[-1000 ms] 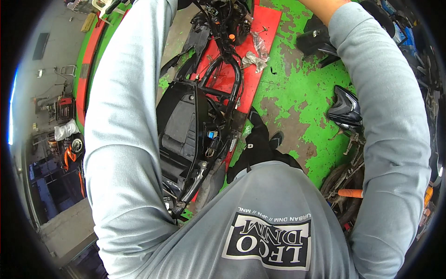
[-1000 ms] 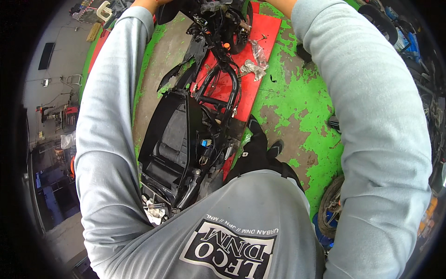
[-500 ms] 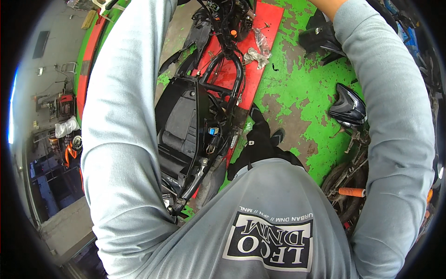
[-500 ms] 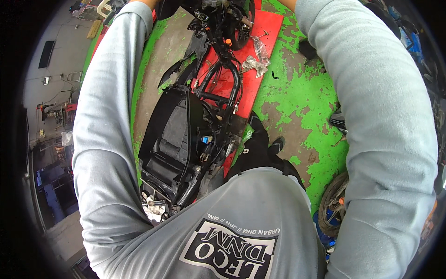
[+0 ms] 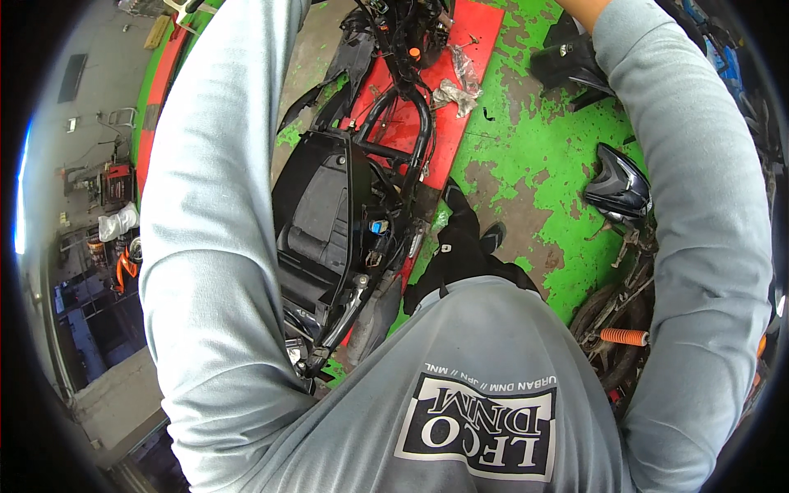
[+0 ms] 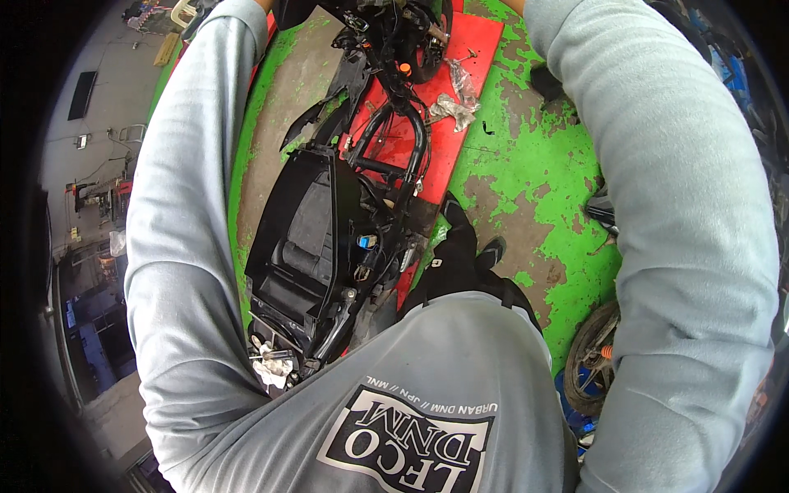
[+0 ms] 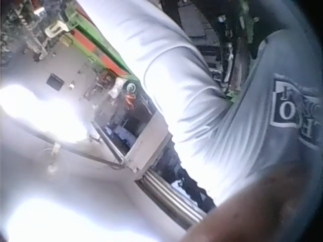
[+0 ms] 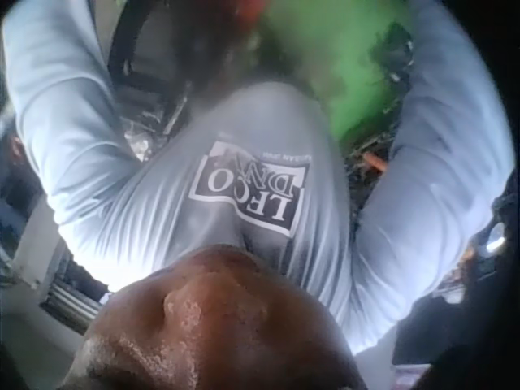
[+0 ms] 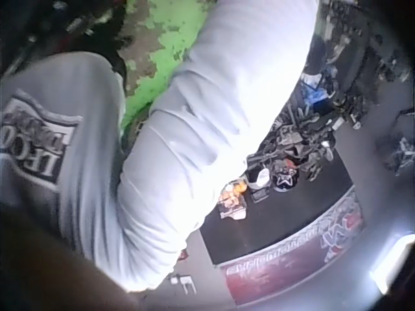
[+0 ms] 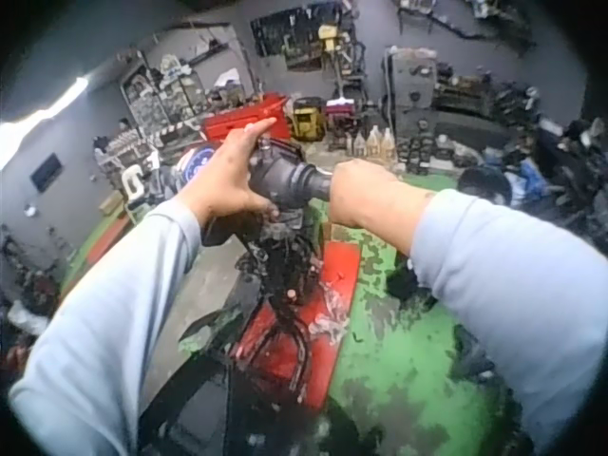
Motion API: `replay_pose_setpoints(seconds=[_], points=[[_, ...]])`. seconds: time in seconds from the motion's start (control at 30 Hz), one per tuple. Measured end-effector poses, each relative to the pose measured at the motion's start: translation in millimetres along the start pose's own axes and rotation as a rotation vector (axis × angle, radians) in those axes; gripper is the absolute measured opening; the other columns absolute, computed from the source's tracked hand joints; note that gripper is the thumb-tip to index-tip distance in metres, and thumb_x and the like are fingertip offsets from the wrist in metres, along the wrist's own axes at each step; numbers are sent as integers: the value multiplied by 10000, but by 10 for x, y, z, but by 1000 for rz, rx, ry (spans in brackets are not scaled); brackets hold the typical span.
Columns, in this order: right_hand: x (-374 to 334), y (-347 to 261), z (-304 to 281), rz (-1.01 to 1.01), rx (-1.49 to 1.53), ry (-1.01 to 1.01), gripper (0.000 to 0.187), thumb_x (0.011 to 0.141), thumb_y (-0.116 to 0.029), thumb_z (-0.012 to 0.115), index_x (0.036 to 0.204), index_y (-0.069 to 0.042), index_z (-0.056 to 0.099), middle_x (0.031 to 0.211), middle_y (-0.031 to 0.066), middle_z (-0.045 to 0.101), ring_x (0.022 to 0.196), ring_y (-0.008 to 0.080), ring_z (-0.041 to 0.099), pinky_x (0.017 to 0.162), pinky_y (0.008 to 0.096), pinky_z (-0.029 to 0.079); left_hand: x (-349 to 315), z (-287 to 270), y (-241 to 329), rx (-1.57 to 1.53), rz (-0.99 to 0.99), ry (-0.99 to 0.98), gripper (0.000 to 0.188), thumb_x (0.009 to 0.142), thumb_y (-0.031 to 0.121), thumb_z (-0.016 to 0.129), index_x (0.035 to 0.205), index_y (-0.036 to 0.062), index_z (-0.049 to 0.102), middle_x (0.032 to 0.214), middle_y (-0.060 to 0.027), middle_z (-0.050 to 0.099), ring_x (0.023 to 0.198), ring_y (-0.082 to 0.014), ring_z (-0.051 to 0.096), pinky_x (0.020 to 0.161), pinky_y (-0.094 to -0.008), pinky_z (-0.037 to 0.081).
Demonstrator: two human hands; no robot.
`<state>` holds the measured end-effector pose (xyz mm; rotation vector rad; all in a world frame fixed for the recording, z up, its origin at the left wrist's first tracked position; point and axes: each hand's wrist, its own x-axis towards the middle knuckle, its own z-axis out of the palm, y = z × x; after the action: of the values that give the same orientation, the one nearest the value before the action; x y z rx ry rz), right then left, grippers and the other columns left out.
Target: The person wipes a motorcycle part with a cloth, then places it on the motorcycle frame. They use a screwdriver to fasten screws into the part. The person then inserts a key into the ignition and turns it, activating the digital dashboard. Finally, they adjust the handlebars and grip the controls.
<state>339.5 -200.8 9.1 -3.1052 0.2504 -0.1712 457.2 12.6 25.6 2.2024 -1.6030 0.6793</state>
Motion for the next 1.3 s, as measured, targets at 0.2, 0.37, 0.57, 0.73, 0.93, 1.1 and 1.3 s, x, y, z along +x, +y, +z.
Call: replay_pose_setpoints(seconds=[0.2, 0.37, 0.57, 0.73, 0.93, 1.1, 1.3], points=[[35, 17, 46, -52, -11, 16, 284, 838, -195, 684, 1030, -12, 785, 1108, 225, 751, 1052, 344, 737, 921, 438, 587, -15, -5, -6, -5, -15, -4, 1273, 497, 208, 989, 1576, 60, 331, 1470, -252, 473, 1386, -428, 447, 1190, -457, 364], [-11, 106, 27, -38, -4, 43, 273, 846, -182, 674, 1023, -3, 781, 1102, 226, 753, 1037, 344, 743, 913, 438, 591, 85, -3, 43, -28, 3, -8, 1263, 505, 203, 984, 1577, 60, 330, 1460, -251, 478, 1376, -425, 455, 1189, -452, 368], [-56, -10, 40, -9, 65, 59, 269, 858, -164, 672, 1041, 6, 773, 1087, 227, 757, 1027, 351, 748, 910, 440, 595, -24, -31, 28, -11, -19, -8, 1257, 512, 200, 978, 1579, 63, 328, 1460, -250, 478, 1377, -421, 456, 1191, -452, 366], [-80, 71, 17, 18, 62, 77, 255, 858, -155, 676, 1029, 8, 775, 1082, 232, 757, 1033, 355, 747, 909, 441, 596, 73, 1, 36, -7, 13, -6, 1257, 515, 204, 979, 1580, 63, 327, 1459, -249, 478, 1378, -421, 455, 1193, -452, 364], [56, -71, 69, -62, 15, -9, 293, 836, -198, 681, 1022, 6, 777, 1080, 234, 754, 1026, 356, 743, 917, 440, 587, -129, -45, -32, 2, -39, -20, 1263, 514, 206, 982, 1583, 65, 323, 1459, -249, 476, 1376, -420, 456, 1187, -455, 367], [103, 124, -46, -51, -36, -58, 366, 805, -264, 664, 1016, 12, 779, 1074, 248, 749, 1033, 374, 731, 923, 431, 573, 46, -2, 15, -12, 24, 15, 1263, 517, 202, 982, 1584, 65, 319, 1461, -255, 472, 1370, -426, 459, 1184, -458, 370], [119, 164, -128, -4, 41, -142, 435, 776, -319, 664, 1013, 29, 773, 1074, 267, 744, 1045, 383, 725, 922, 430, 568, 46, -30, 91, -30, -42, -16, 1285, 503, 203, 990, 1588, 78, 314, 1441, -264, 478, 1366, -437, 459, 1178, -466, 373]])
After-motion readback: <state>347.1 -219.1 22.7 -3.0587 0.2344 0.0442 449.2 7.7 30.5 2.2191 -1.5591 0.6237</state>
